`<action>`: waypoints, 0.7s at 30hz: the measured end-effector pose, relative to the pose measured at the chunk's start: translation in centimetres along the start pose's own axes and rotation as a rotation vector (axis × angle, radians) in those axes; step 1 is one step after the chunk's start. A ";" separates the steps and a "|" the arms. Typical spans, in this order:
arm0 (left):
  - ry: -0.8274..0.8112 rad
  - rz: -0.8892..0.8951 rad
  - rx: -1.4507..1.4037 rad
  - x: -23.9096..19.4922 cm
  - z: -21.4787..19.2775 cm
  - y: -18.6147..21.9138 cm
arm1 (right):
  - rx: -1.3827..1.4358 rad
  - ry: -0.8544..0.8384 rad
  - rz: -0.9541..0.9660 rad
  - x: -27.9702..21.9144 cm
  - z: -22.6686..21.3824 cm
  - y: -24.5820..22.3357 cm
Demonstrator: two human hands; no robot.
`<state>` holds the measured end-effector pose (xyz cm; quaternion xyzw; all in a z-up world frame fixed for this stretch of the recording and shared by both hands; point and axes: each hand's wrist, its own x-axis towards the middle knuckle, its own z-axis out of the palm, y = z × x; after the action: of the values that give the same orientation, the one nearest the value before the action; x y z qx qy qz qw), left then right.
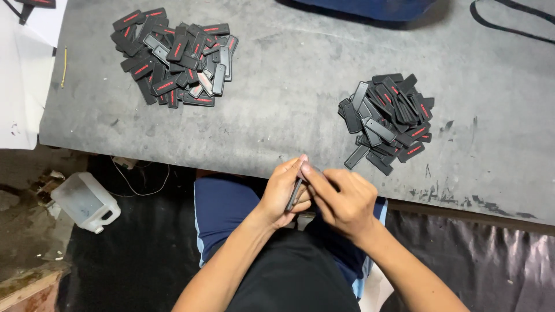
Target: Inspecting and cleaning small leather tags by hand at a workbench
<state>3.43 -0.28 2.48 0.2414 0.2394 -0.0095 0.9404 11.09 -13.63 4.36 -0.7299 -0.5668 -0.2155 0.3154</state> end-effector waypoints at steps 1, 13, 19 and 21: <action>0.003 0.004 0.000 0.0 -0.1 0.1 | 0.004 0.001 -0.003 0.3 -0.5 -1.2; 0.027 0.002 0.055 0.4 -0.4 -0.3 | 0.047 -0.042 -0.142 -0.4 -0.7 -2.1; 0.055 0.048 0.058 0.5 -0.6 -0.6 | 0.020 -0.022 -0.125 0.2 -0.9 -2.8; 0.050 0.032 0.039 0.3 -0.3 -0.3 | 0.025 -0.021 -0.160 0.3 -1.1 -3.0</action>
<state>3.52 -0.36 2.04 0.2634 0.2587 0.0067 0.9293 8.30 -13.75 5.95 -0.6804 -0.6294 -0.2251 0.3004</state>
